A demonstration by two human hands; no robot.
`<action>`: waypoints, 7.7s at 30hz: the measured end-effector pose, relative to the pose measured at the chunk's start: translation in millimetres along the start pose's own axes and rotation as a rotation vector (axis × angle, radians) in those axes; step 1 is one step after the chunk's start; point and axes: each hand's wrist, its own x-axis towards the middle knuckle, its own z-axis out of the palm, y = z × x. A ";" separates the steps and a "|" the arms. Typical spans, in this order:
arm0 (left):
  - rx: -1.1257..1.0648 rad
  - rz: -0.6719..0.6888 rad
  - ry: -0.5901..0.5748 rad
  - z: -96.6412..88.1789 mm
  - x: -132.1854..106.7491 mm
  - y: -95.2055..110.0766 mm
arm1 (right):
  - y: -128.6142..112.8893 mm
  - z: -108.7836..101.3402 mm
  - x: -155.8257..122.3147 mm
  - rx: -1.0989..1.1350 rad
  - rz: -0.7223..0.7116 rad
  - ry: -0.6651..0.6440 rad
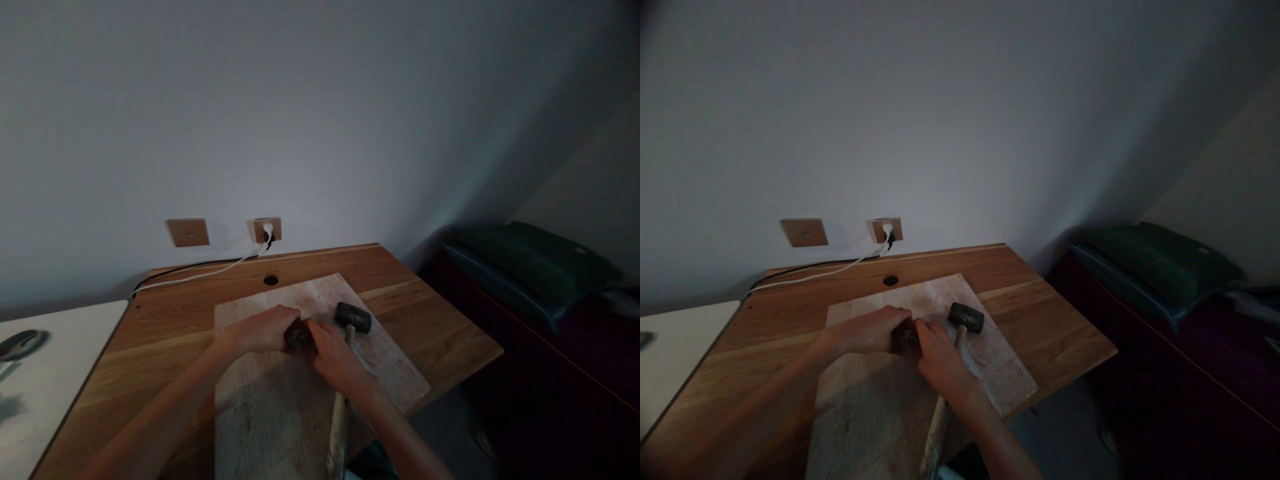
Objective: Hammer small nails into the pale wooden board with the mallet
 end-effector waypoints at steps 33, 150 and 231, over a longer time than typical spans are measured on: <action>-0.110 0.043 0.019 3.6 0.8 1.3 | 3.2 9.3 7.4 -0.034 -0.041 -0.007; -0.133 0.193 0.119 5.2 4.7 -3.0 | -5.4 6.9 4.3 -0.078 -0.018 0.050; -0.278 0.207 0.169 10.3 10.3 -10.7 | -5.7 -6.0 18.4 -0.232 0.011 0.017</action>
